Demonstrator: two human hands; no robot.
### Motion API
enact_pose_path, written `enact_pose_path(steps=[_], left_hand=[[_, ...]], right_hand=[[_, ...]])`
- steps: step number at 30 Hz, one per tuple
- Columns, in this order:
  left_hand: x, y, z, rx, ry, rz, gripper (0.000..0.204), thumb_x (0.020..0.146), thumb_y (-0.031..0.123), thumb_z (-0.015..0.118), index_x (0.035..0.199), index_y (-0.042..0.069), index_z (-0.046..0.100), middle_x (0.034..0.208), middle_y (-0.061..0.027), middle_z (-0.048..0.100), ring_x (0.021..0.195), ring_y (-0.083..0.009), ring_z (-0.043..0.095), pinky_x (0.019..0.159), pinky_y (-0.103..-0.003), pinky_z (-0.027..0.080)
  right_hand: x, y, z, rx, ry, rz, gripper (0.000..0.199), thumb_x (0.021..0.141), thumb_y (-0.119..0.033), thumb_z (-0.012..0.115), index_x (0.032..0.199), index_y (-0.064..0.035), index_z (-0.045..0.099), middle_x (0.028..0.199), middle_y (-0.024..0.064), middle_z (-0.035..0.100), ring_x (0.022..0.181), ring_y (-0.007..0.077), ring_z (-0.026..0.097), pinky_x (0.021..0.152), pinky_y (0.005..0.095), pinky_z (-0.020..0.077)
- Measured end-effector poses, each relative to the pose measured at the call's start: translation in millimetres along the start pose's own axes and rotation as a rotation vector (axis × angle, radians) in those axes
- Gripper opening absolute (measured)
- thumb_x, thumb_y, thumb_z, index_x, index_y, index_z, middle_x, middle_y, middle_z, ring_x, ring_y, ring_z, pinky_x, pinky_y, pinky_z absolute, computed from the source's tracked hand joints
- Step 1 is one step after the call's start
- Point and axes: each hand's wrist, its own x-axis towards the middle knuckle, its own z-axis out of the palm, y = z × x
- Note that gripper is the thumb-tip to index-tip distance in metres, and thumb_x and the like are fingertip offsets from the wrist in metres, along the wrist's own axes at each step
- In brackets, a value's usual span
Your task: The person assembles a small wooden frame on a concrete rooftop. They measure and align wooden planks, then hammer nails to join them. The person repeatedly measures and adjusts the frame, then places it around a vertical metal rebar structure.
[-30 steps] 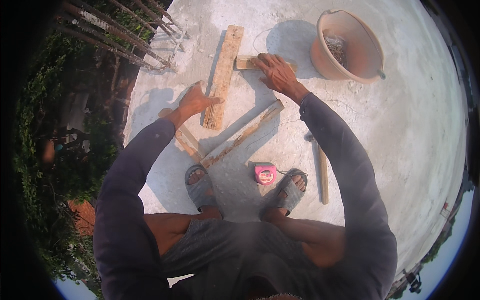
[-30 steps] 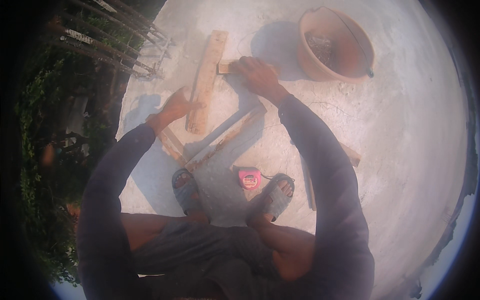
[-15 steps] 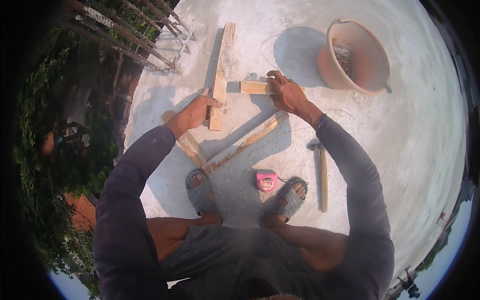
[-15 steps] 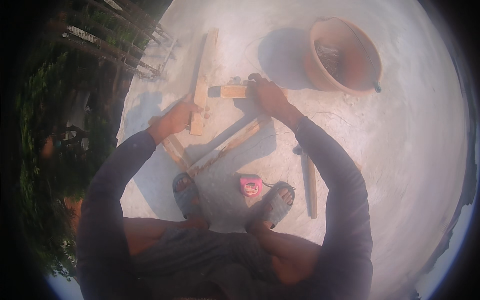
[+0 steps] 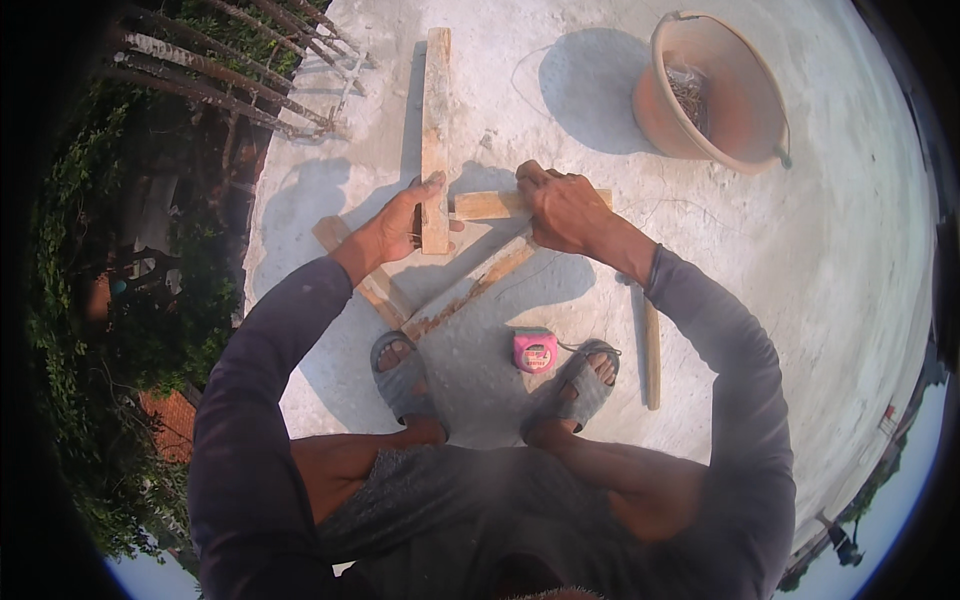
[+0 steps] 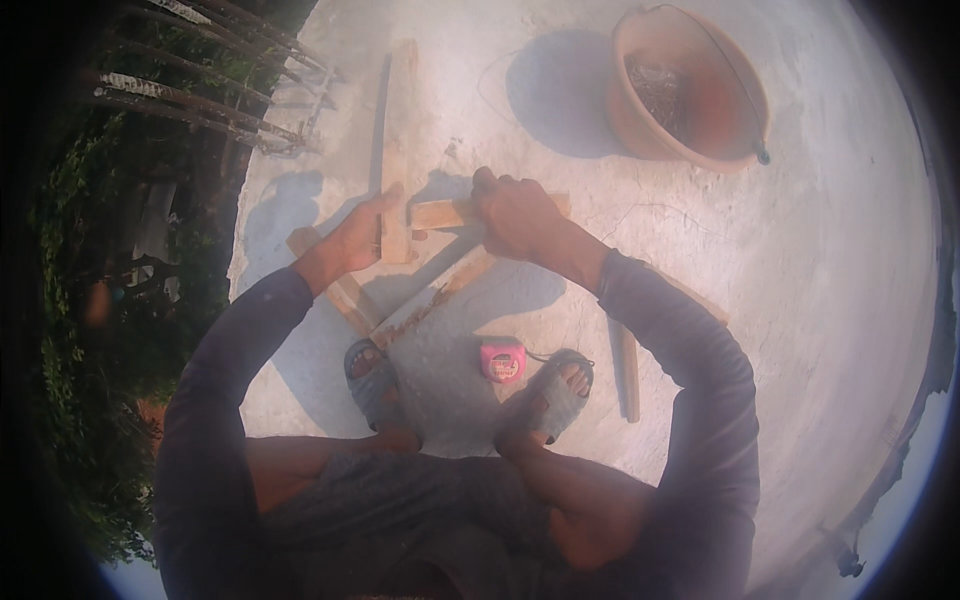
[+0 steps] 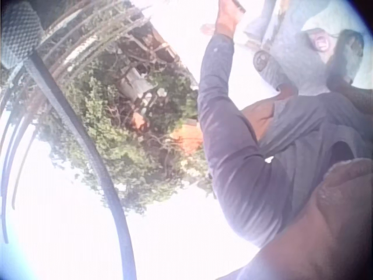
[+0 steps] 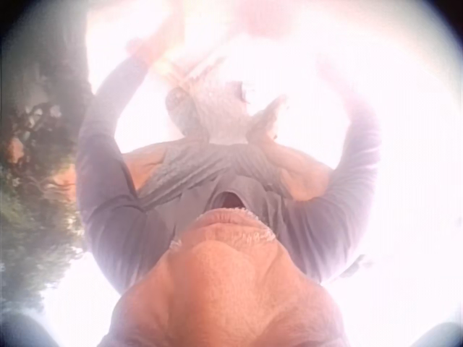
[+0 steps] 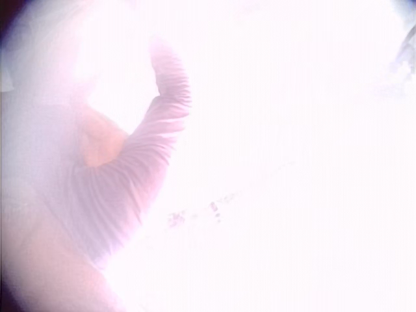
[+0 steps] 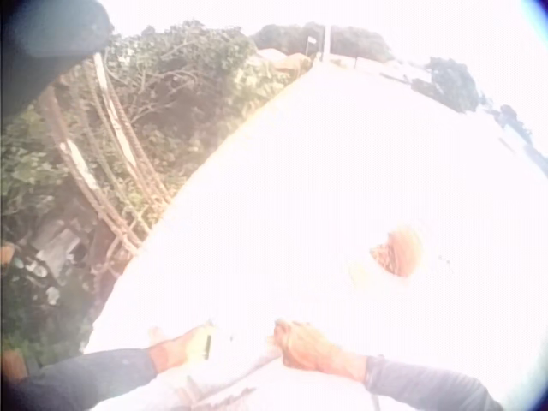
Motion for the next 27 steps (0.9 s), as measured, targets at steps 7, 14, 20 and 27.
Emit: enact_pose_path(steps=[7, 14, 20, 27], left_hand=[[-5, -2, 13, -0.014, 0.028, 0.025, 0.053, 0.102, 0.035, 0.066, 0.144, 0.009, 0.049, 0.139, -0.0131, 0.055, 0.12, -0.0349, 0.062, 0.095, -0.054, 0.055], [-14, -10, 1, 0.101, -0.096, 0.061, 0.057, 0.1, 0.029, 0.07, 0.146, 0.004, 0.049, 0.14, -0.0142, 0.056, 0.122, -0.0308, 0.062, 0.098, -0.047, 0.054], [-11, -10, -3, 0.137, -0.119, 0.086, 0.062, 0.092, 0.024, 0.081, 0.138, -0.003, 0.05, 0.133, -0.017, 0.06, 0.122, -0.0339, 0.064, 0.096, -0.046, 0.058], [-1, -14, -8, 0.171, -0.059, 0.151, 0.052, 0.094, 0.022, 0.075, 0.135, -0.005, 0.057, 0.126, -0.0143, 0.064, 0.112, -0.0249, 0.066, 0.091, -0.038, 0.055]], right_hand=[[-2, -6, 13, 0.019, 0.0, 0.025, 0.039, 0.07, -0.004, 0.072, 0.106, 0.007, 0.062, 0.127, 0.0166, 0.059, 0.1, 0.0382, 0.07, 0.083, 0.0465, 0.0604], [-5, -6, 15, 0.075, 0.015, -0.013, 0.034, 0.073, -0.006, 0.073, 0.102, 0.007, 0.061, 0.126, 0.0184, 0.059, 0.098, 0.0389, 0.07, 0.081, 0.0471, 0.061], [-5, -8, 24, 0.047, 0.035, -0.005, 0.034, 0.072, -0.005, 0.073, 0.102, 0.0081, 0.061, 0.127, 0.019, 0.057, 0.098, 0.0392, 0.07, 0.079, 0.0469, 0.0612], [-27, -17, 16, -0.093, 0.379, -0.153, 0.045, 0.083, -0.014, 0.076, 0.121, 0.0045, 0.058, 0.125, 0.0181, 0.056, 0.108, 0.0344, 0.064, 0.091, 0.0448, 0.0551]])
